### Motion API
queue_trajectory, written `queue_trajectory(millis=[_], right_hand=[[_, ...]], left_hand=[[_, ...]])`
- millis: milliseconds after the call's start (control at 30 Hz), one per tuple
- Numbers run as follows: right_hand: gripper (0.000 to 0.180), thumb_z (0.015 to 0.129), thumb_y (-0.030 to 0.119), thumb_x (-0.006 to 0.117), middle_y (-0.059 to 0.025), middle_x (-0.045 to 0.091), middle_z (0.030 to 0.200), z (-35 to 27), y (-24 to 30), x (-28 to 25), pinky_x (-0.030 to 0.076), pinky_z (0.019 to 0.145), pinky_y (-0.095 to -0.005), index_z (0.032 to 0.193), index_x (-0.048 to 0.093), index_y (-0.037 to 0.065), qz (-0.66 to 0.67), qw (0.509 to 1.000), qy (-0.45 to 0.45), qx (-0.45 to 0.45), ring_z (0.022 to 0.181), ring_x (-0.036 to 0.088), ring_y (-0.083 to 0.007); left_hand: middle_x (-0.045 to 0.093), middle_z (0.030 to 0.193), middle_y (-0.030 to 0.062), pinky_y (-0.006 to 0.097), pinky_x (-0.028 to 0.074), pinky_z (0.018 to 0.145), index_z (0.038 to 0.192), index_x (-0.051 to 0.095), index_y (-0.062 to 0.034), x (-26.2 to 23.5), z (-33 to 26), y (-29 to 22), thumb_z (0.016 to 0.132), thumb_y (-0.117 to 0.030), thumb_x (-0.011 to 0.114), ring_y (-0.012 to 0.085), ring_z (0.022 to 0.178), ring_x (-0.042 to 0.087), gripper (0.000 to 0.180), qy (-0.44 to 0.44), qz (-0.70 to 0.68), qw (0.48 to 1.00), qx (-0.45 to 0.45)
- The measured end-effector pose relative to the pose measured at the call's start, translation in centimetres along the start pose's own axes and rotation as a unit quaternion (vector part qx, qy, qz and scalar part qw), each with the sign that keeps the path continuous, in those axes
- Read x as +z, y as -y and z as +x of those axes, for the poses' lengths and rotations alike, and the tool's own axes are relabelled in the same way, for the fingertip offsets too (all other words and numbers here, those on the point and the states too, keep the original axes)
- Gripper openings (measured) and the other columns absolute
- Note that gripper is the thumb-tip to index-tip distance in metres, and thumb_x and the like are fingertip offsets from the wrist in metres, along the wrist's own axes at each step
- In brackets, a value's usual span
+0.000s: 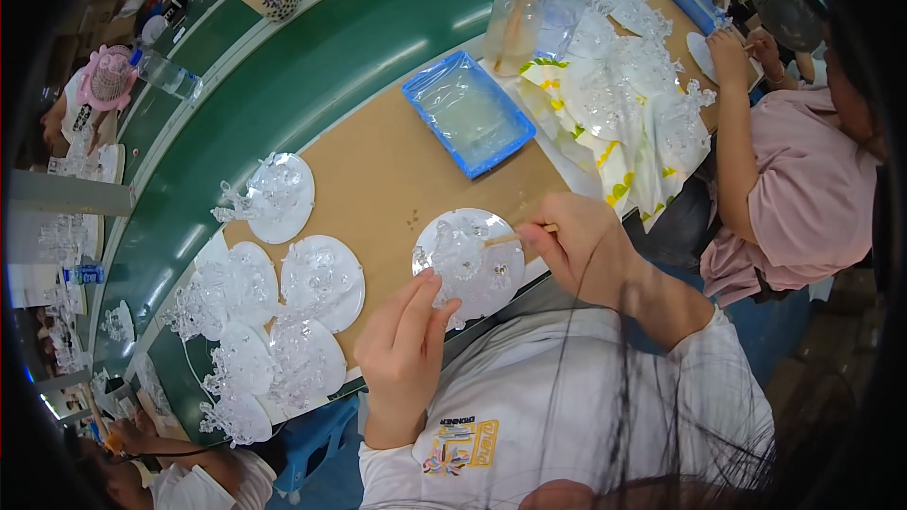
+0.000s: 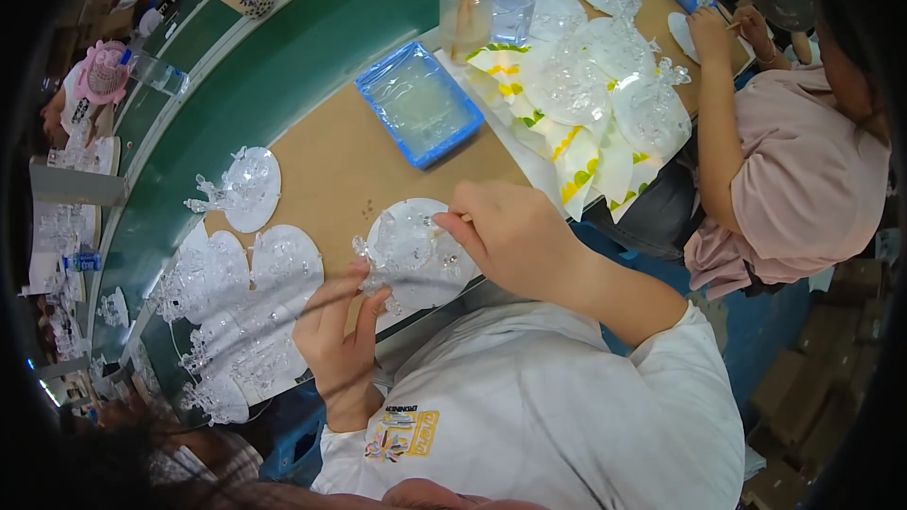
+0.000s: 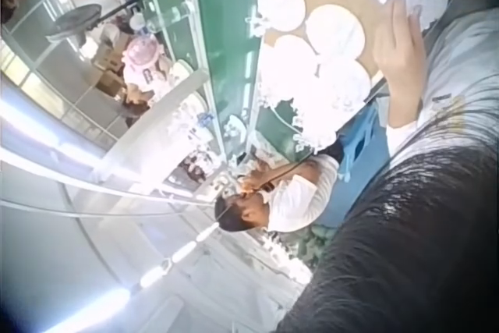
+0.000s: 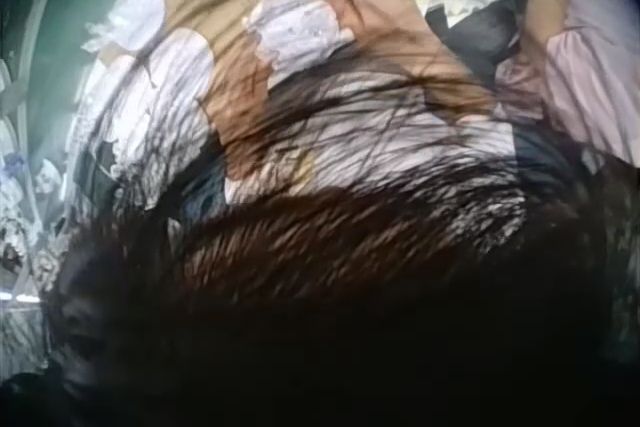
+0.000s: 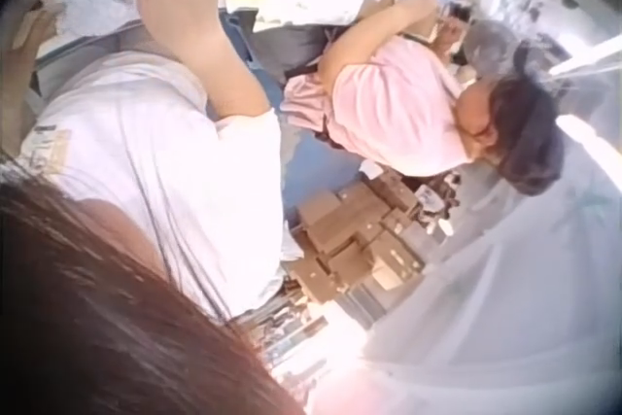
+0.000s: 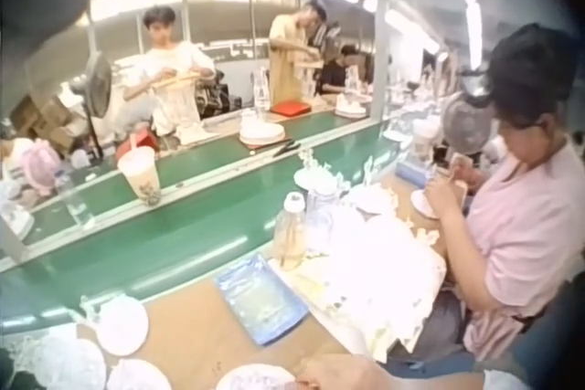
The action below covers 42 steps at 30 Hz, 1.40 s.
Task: Applying adhesive to decorative lighting fixture parts using a wooden applicator stick.
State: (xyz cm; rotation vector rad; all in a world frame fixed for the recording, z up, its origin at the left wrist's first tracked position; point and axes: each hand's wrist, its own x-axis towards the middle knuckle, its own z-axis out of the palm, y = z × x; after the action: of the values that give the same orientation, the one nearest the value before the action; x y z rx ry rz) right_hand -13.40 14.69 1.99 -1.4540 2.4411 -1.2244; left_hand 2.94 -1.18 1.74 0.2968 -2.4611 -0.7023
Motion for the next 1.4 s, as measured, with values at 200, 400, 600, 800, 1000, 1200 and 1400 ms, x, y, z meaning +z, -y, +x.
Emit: queue_trajectory(millis=[200,400,600,800,1000,1200,1400], right_hand=[[0.008,0.089,0.011,0.058,-0.0126,0.060,0.086,1.1,-2.1,-0.5,0.047,0.070,-0.0374,0.092,0.056,0.003,0.093,0.990,0.109,0.012,0.080,0.059,-0.0329],[0.010,0.090,0.012,0.056,-0.0135,0.060,0.087,3.3,-2.0,0.5,0.047,0.072,-0.0365,0.094,0.057,0.003,0.163,0.966,0.201,-0.007,0.082,0.058,-0.0325],[0.008,0.088,0.011,0.059,-0.0110,0.058,0.080,2.8,-1.1,-0.2,0.047,0.067,-0.0393,0.089,0.058,0.003,0.063,0.986,0.143,-0.052,0.076,0.057,-0.0328],[0.009,0.086,0.012,0.062,-0.0107,0.055,0.076,2.7,-1.0,0.0,0.046,0.066,-0.0382,0.084,0.056,0.005,0.009,0.994,0.085,-0.068,0.074,0.057,-0.0326],[0.015,0.089,0.018,0.060,-0.0100,0.056,0.074,5.4,-1.8,0.2,0.046,0.066,-0.0380,0.090,0.052,0.005,0.039,0.976,0.161,-0.143,0.074,0.059,-0.0293],[0.014,0.096,0.016,0.051,-0.0094,0.063,0.078,5.6,-3.6,-0.7,0.049,0.065,-0.0292,0.091,0.053,0.003,0.140,0.974,0.156,0.091,0.068,0.062,-0.0188],[0.016,0.099,0.014,0.045,-0.0083,0.064,0.075,0.9,-5.7,0.5,0.047,0.062,-0.0235,0.091,0.051,0.002,0.231,0.962,0.023,0.146,0.064,0.059,-0.0105]], left_hand=[[0.070,0.100,0.0128,0.031,0.052,0.063,0.105,0.066,-0.0016,0.3,0.9,0.4,0.070,0.001,0.076,0.0248,0.075,0.066,0.036,0.013,-0.008,1.000,-0.005],[0.069,0.101,0.0128,0.031,0.052,0.064,0.106,0.065,-0.0018,0.5,1.3,2.0,0.073,0.006,0.072,0.0261,0.075,0.067,0.034,0.026,-0.101,0.993,-0.057],[0.070,0.101,0.0129,0.031,0.053,0.066,0.104,0.065,-0.0012,0.2,2.0,1.9,0.075,0.005,0.071,0.0272,0.080,0.068,0.031,0.030,-0.091,0.994,-0.047],[0.069,0.102,0.0133,0.031,0.053,0.072,0.107,0.065,-0.0017,0.3,1.8,1.5,0.076,0.008,0.068,0.0238,0.084,0.068,0.033,0.030,-0.103,0.992,-0.073],[0.069,0.100,0.0135,0.031,0.052,0.065,0.105,0.065,-0.0020,0.5,1.8,1.8,0.077,0.005,0.068,0.0271,0.078,0.068,0.029,0.020,-0.078,0.996,-0.049],[0.070,0.099,0.0116,0.031,0.051,0.062,0.107,0.065,-0.0042,0.7,2.5,2.4,0.079,0.007,0.065,0.0249,0.072,0.066,0.030,0.010,-0.102,0.992,-0.077],[0.070,0.098,0.0093,0.030,0.051,0.063,0.104,0.065,-0.0042,0.5,3.1,2.9,0.078,0.009,0.062,0.0238,0.073,0.065,0.029,0.019,-0.108,0.990,-0.092]])
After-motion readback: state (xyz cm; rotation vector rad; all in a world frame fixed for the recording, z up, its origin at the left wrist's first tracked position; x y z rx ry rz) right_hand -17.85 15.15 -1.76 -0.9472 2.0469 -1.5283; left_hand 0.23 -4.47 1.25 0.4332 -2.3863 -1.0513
